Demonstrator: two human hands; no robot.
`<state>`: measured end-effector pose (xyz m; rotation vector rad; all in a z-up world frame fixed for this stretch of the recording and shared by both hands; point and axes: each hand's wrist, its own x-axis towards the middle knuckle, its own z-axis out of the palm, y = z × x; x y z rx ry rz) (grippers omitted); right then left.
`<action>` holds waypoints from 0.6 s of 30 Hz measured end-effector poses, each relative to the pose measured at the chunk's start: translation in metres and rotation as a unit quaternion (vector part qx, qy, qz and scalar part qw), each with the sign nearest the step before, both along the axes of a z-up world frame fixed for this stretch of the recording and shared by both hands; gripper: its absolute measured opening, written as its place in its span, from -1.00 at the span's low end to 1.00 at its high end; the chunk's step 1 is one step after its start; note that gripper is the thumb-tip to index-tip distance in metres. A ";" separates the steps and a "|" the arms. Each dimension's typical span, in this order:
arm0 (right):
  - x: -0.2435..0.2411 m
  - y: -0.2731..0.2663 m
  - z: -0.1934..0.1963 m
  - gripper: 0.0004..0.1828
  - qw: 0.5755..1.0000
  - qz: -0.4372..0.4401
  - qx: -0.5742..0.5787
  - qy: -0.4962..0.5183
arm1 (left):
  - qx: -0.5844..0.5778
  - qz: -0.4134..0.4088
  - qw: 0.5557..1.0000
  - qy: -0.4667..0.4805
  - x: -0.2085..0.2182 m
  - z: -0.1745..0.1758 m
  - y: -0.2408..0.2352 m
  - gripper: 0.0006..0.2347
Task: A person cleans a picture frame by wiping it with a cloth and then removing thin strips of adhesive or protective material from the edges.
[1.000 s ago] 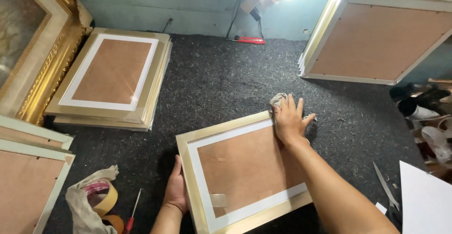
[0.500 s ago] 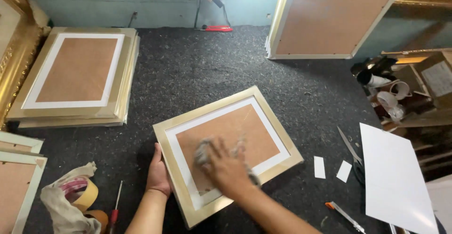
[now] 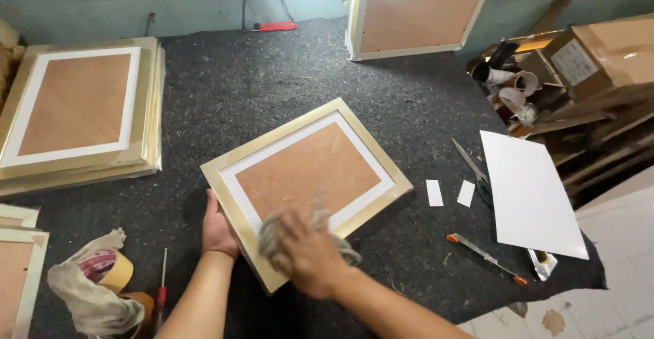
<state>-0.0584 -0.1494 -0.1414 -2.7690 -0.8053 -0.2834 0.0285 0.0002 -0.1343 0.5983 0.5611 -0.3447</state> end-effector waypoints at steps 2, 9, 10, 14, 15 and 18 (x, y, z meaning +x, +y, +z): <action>-0.015 0.006 0.007 -0.47 1.000 0.020 0.019 0.000 | -0.004 -0.005 1.000 -0.005 -0.002 -0.004 0.002 -0.57; 0.008 -0.098 0.026 -0.48 0.951 -0.251 -0.108 0.142 | 0.001 -0.022 0.999 -0.033 -0.005 -0.002 0.000 -0.53; 0.011 -0.124 0.020 -0.48 0.951 -0.255 -0.108 0.140 | -0.001 -0.025 0.999 -0.034 -0.002 -0.009 0.003 -0.53; 0.029 -0.224 -0.012 -0.61 0.908 -0.390 -0.121 0.092 | 0.029 -0.062 0.995 -0.071 0.013 -0.038 0.014 -0.56; 0.035 -0.247 -0.022 -0.66 0.905 -0.403 -0.117 0.075 | 0.029 -0.081 0.993 -0.085 0.021 -0.049 0.018 -0.56; 0.030 -0.281 0.003 -0.67 0.893 -0.437 -0.105 0.033 | 0.054 -0.081 0.992 -0.075 0.009 -0.037 0.011 -0.58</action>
